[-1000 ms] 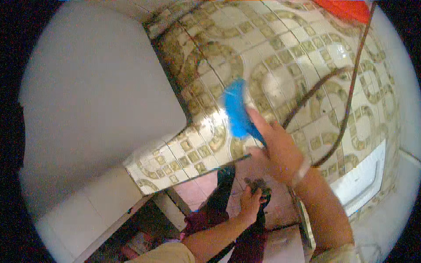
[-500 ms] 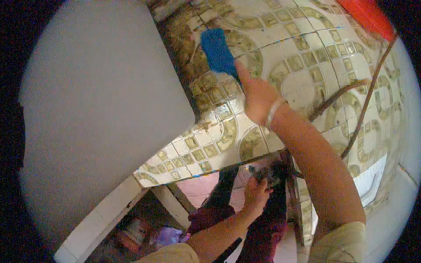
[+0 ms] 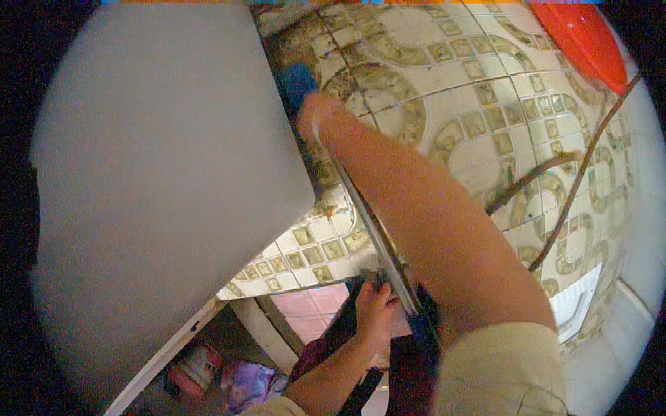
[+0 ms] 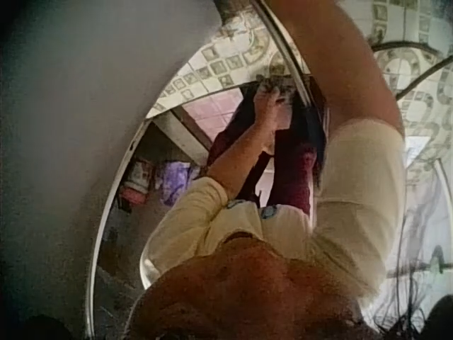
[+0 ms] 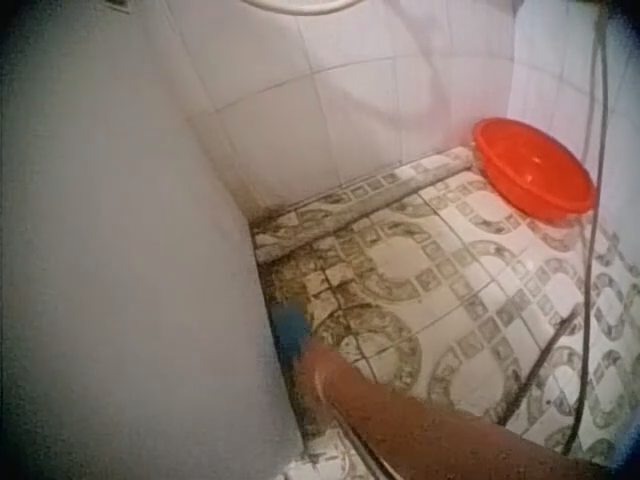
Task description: The person cleans the exterior and surrounding floor of a washing machine using a steel wool pad and a brush.
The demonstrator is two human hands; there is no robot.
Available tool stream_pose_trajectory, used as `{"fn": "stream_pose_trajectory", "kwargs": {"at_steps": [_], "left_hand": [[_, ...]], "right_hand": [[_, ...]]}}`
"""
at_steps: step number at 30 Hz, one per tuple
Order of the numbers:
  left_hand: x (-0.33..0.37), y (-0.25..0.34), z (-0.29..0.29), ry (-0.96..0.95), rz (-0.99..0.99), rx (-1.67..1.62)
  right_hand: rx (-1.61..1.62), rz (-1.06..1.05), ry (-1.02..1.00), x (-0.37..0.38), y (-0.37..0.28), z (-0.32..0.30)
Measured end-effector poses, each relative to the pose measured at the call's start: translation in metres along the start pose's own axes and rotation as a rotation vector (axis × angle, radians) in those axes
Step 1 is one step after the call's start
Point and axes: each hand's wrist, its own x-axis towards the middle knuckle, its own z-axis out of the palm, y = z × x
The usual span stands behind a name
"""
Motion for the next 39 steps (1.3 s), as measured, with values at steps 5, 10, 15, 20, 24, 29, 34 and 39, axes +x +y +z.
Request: {"fn": "stream_pose_trajectory", "kwargs": {"at_steps": [5, 10, 15, 20, 24, 29, 34, 39], "left_hand": [[0.002, 0.005, -0.012, 0.044, 0.098, 0.033], [-0.005, 0.026, -0.013, 0.117, 0.020, -0.008], [0.008, 0.008, 0.015, 0.030, 0.008, -0.029], [0.013, 0.008, -0.003, -0.004, 0.052, -0.011], [0.012, 0.025, 0.004, 0.061, -0.022, 0.046], [0.022, 0.003, 0.014, -0.059, 0.056, -0.028], [0.020, 0.008, 0.016, 0.063, -0.043, 0.019], [0.012, 0.013, 0.018, 0.055, -0.045, 0.003]], "right_hand": [[0.607, 0.136, -0.050, -0.061, -0.033, -0.040], [0.580, -0.010, -0.172, -0.134, -0.025, 0.032], [-0.241, -0.241, 0.024, 0.046, 0.064, 0.008], [0.225, -0.117, -0.114, -0.021, 0.033, -0.039], [0.014, -0.106, -0.527, -0.139, 0.025, -0.001], [-0.228, 0.077, -0.121, -0.033, 0.096, -0.064], [-0.125, 0.063, -0.207, -0.068, 0.052, -0.060], [-0.207, -0.059, -0.351, -0.130, 0.050, -0.018]]}}
